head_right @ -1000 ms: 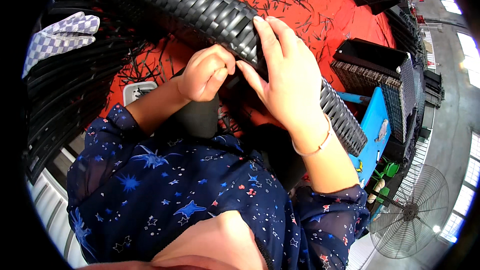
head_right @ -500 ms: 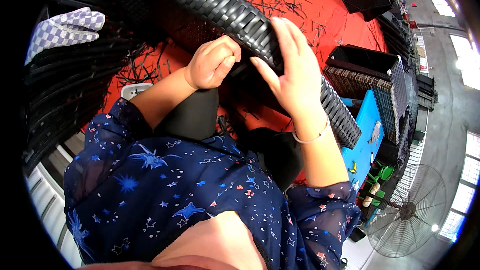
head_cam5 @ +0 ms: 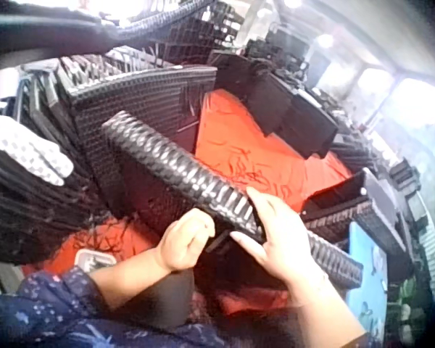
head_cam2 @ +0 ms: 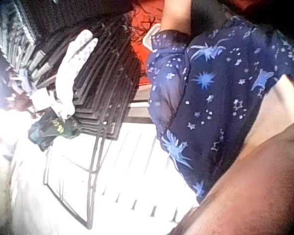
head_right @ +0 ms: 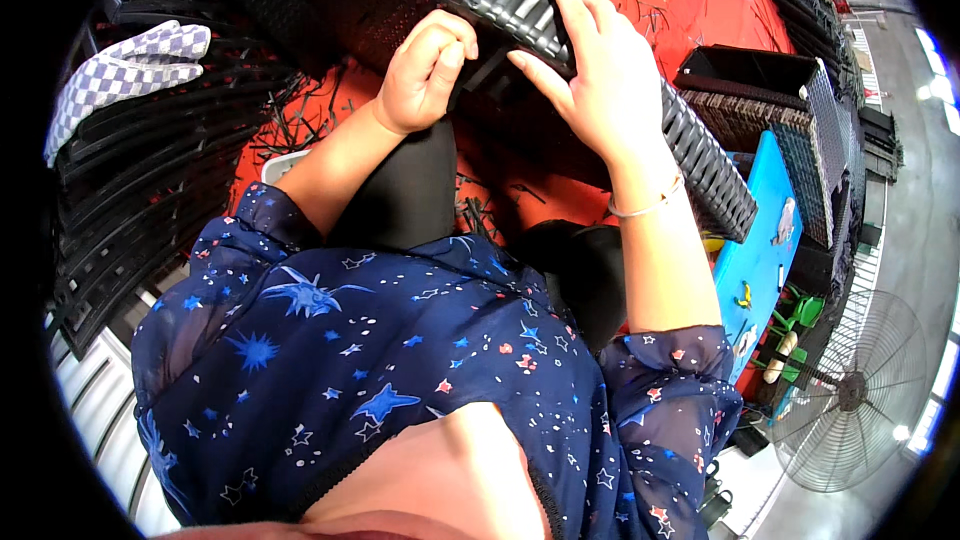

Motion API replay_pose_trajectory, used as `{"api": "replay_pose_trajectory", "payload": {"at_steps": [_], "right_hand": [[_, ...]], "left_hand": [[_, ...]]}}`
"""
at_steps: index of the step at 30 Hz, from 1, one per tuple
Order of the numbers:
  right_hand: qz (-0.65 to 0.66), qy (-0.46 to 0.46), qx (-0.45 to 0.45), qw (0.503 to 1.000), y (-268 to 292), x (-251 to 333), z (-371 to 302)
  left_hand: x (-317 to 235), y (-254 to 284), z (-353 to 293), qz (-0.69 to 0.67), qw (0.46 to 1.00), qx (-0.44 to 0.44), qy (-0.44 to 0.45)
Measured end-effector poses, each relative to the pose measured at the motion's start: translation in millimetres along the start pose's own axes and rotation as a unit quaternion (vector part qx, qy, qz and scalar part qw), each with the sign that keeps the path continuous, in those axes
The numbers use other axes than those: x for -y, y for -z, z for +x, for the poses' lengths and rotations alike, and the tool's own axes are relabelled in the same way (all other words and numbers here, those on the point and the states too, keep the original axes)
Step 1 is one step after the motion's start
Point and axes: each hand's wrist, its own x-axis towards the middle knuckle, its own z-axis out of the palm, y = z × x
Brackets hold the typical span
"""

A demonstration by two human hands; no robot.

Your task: The person weaves a black plastic strip into the rim of a large black basket. They use pliers to tuck and secure the strip, then continue weaving by hand, adjusting the weave pattern along the basket's edge.

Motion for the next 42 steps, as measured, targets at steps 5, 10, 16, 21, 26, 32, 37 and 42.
{"api": "replay_pose_trajectory", "payload": {"at_steps": [5,10,16,21,26,32,37,42], "right_hand": [[-0.004,-0.006,-0.006,1.000,-8,-7,6],[-0.008,-0.012,0.003,1.000,-22,-20,10],[-0.027,-0.018,0.000,0.999,-25,-20,13],[-0.032,-0.012,-0.008,0.999,-21,-21,15],[-0.023,-0.011,-0.011,1.000,-19,-20,16],[-0.018,-0.018,-0.008,1.000,-15,-18,15],[-0.022,-0.015,-0.008,1.000,-16,-20,16],[-0.020,-0.014,-0.013,1.000,-12,-20,14]], "left_hand": [[6,-1,4,-0.006,1.000,-0.026,-0.011],[12,-9,2,-0.024,0.997,-0.033,0.063],[13,-9,5,0.035,0.999,-0.038,0.013],[-10,-10,-16,-0.005,0.982,-0.130,0.139],[-9,-30,-35,-0.037,0.925,-0.175,0.336],[-16,-23,-28,-0.169,0.877,-0.096,0.440],[-44,-11,-20,-0.239,0.854,-0.127,0.445],[-61,-2,-8,-0.028,0.968,-0.095,0.231]]}}
